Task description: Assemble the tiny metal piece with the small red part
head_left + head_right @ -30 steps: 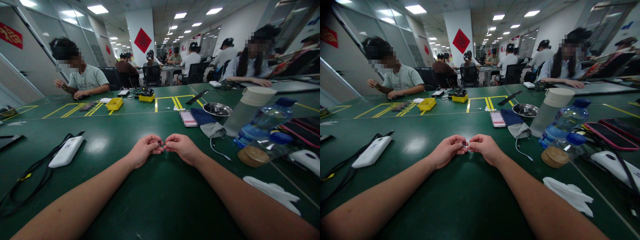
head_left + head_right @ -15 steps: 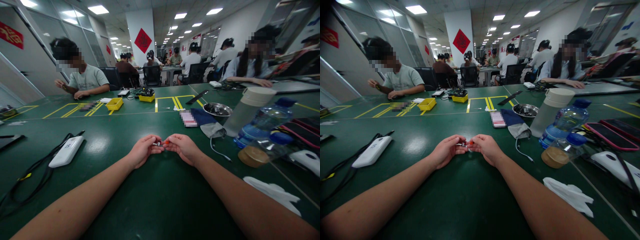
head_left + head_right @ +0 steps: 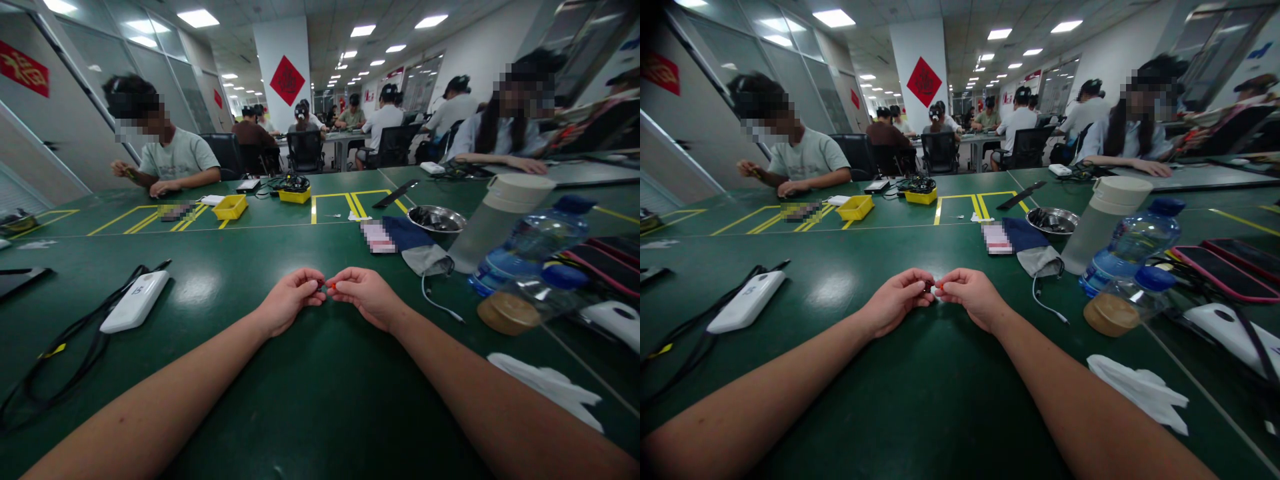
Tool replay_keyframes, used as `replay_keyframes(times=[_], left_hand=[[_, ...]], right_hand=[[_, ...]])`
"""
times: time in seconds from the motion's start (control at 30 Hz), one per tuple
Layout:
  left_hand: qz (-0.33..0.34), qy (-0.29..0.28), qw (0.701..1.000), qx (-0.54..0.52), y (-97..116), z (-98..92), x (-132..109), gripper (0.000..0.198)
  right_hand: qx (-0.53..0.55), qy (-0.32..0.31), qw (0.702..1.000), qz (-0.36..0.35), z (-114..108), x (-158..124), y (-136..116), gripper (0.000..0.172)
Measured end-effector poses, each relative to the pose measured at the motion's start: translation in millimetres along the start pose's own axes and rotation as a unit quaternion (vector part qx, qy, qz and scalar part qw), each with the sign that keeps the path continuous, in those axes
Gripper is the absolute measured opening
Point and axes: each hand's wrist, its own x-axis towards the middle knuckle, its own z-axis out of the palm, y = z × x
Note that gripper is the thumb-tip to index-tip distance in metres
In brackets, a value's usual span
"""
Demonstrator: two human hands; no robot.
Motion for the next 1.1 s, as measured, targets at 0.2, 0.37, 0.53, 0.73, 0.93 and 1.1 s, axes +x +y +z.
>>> replay_keyframes(times=[0.2,0.37,0.53,0.73,0.93,1.1], left_hand=[[-0.001,-0.009,1.0,0.0,-1,-1.3,2,0.012],[-0.005,0.002,1.0,0.001,0,-0.2,3,0.013],[-0.02,0.014,0.999,-0.023,4,0.5,1,0.012],[0.001,-0.003,1.0,0.023,-1,-0.9,1,0.023],[-0.008,-0.011,0.999,0.041,-1,-0.8,2,0.023],[-0.011,-0.004,0.999,0.043,0,1.0,1,0.021]], right_hand=[[-0.015,-0.009,1.0,-0.004,-1,0,2,0.018],[-0.023,-0.008,1.0,-0.012,-1,1,5,0.019],[0.012,-0.015,1.0,0.004,-2,2,3,0.021],[0.003,-0.016,1.0,-0.003,-2,2,5,0.015],[-0.153,0.037,0.986,-0.058,-4,5,7,0.02],[-0.647,0.162,0.745,-0.019,-29,7,-10,0.036]])
